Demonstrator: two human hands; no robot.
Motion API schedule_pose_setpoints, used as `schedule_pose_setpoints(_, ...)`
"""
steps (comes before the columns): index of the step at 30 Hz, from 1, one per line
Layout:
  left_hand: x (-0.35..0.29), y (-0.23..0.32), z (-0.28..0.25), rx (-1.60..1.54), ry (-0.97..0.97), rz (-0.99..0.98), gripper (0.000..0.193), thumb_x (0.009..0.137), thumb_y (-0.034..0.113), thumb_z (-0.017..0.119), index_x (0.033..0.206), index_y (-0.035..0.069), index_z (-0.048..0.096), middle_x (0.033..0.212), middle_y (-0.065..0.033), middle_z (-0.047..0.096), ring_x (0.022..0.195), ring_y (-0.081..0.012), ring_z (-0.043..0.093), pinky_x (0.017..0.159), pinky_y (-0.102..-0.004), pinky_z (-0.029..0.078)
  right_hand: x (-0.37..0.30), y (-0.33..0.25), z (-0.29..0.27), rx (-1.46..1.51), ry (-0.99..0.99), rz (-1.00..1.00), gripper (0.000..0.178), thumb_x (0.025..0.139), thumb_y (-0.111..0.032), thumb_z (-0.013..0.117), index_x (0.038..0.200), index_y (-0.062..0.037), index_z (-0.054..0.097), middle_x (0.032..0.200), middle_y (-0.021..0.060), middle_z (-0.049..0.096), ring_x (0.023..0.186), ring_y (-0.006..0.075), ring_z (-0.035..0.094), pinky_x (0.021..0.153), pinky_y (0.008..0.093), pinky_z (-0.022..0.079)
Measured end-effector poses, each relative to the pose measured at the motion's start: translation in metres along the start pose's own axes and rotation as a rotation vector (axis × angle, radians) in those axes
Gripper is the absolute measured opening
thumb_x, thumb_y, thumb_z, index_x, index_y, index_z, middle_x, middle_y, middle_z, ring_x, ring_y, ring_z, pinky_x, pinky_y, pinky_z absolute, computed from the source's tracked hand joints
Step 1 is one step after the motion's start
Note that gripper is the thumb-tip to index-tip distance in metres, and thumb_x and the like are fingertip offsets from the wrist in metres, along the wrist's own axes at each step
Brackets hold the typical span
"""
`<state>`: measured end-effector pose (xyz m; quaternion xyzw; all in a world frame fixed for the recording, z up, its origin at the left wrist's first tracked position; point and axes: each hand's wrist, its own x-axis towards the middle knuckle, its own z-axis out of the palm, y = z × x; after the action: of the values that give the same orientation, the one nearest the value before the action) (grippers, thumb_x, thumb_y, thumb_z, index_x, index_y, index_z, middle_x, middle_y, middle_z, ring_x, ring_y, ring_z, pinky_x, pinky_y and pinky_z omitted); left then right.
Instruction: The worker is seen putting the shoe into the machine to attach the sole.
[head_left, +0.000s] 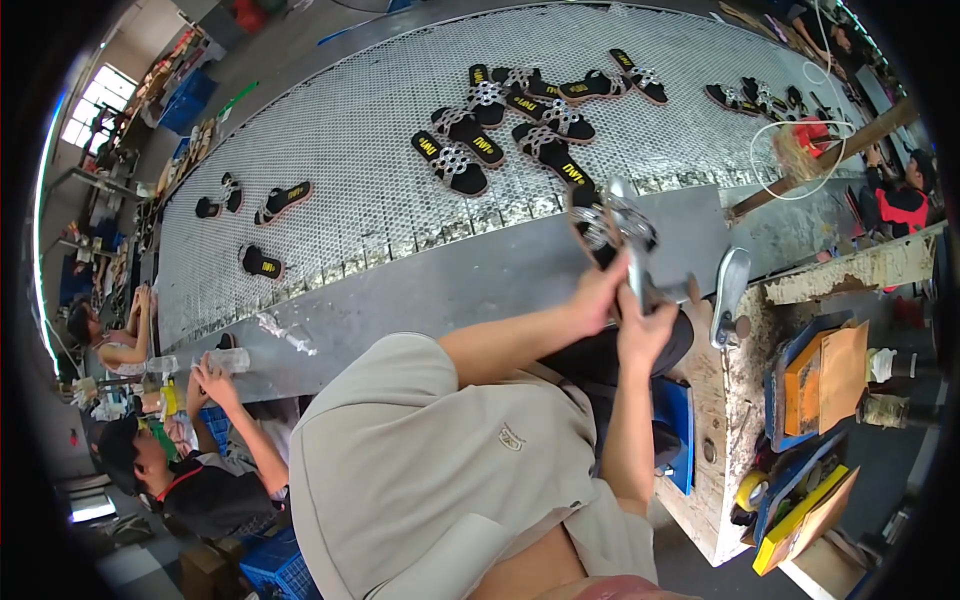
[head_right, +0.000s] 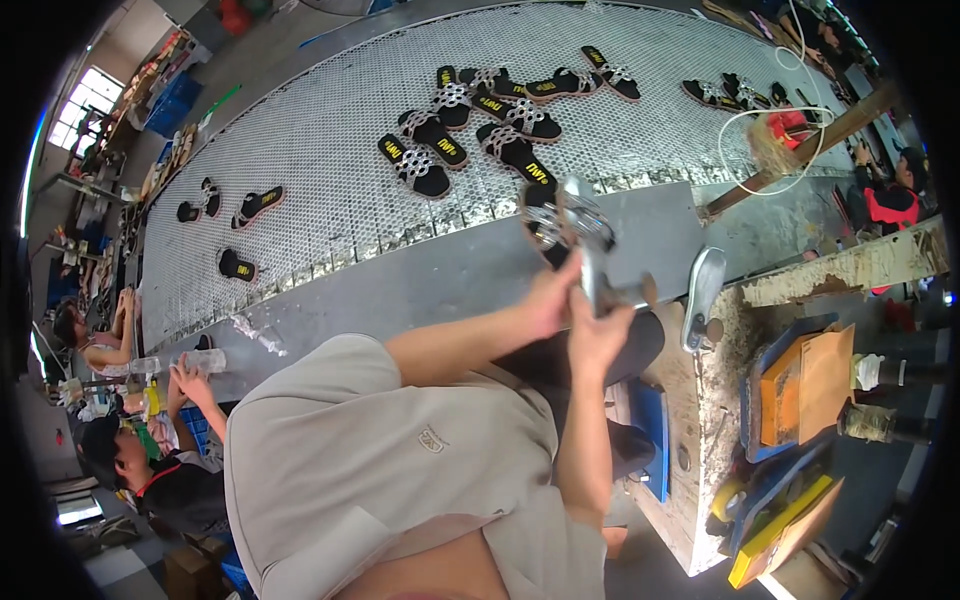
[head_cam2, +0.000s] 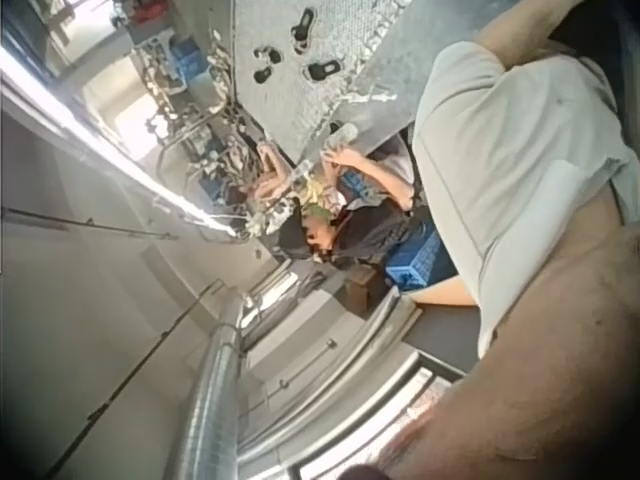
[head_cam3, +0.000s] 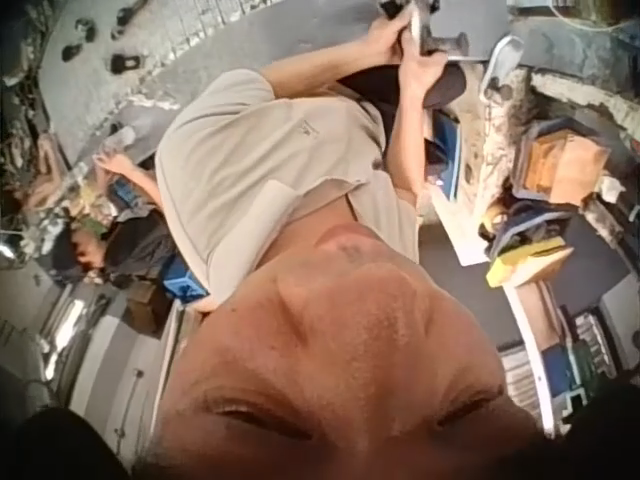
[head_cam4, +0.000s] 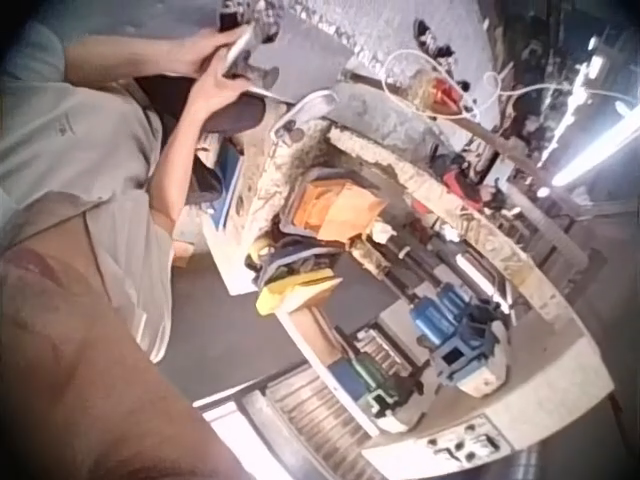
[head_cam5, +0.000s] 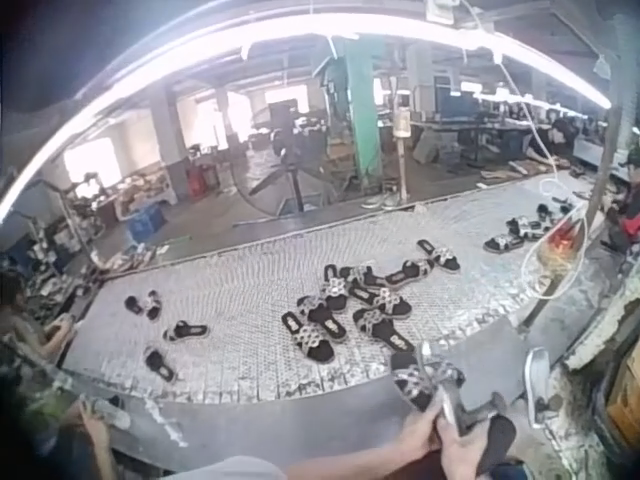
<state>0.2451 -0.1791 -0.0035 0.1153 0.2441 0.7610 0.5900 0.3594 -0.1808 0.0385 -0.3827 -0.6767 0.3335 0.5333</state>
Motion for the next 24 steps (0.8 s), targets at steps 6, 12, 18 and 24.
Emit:
schedule_pose_setpoints(6, -0.047, 0.227, -0.141, -0.039, 0.047, 0.745, 0.057, 0.105, 0.055, 0.059, 0.135, 0.007, 0.055, 0.128, -0.012, 0.067, 0.115, -0.029, 0.069, 0.097, -0.0509, 0.059, -0.029, -0.061, 0.042, 0.198, -0.523, 0.06, 0.065, 0.085, -0.027, 0.086, 0.131, 0.0053, 0.053, 0.117, 0.0158, 0.067, 0.106, 0.0223, 0.065, 0.096, 0.0369, 0.051)
schedule_pose_setpoints(12, -0.089, 0.274, -0.227, 0.057, 0.682, 0.909, 0.085, 0.098, 0.082, 0.042, 0.139, 0.008, 0.049, 0.099, -0.0097, 0.065, 0.087, -0.0255, 0.067, 0.077, -0.0416, 0.059, -0.075, -0.035, 0.03, 0.1, -0.563, 0.017, 0.072, 0.083, -0.025, 0.086, 0.139, 0.0055, 0.053, 0.115, 0.0176, 0.072, 0.103, 0.0257, 0.071, 0.093, 0.0378, 0.055)
schedule_pose_setpoints(18, -0.029, 0.106, -0.086, -0.075, 0.216, 0.38, 0.084, 0.105, 0.075, 0.021, 0.144, 0.009, 0.056, 0.136, -0.011, 0.066, 0.126, -0.0286, 0.063, 0.111, -0.046, 0.05, -0.073, -0.031, 0.031, -0.009, -0.419, 0.037, 0.075, 0.084, -0.026, 0.086, 0.141, 0.0058, 0.05, 0.12, 0.0216, 0.071, 0.109, 0.03, 0.072, 0.096, 0.0395, 0.055)
schedule_pose_setpoints(24, -0.026, 0.053, 0.002, 0.285, -0.153, 0.14, 0.089, 0.103, 0.079, 0.022, 0.134, 0.005, 0.059, 0.118, -0.0105, 0.07, 0.115, -0.0205, 0.067, 0.1, -0.0394, 0.055, -0.025, -0.015, 0.034, -0.065, -0.046, -0.059, 0.076, 0.083, -0.025, 0.088, 0.14, 0.0072, 0.049, 0.123, 0.0236, 0.068, 0.112, 0.0344, 0.069, 0.1, 0.0417, 0.053)
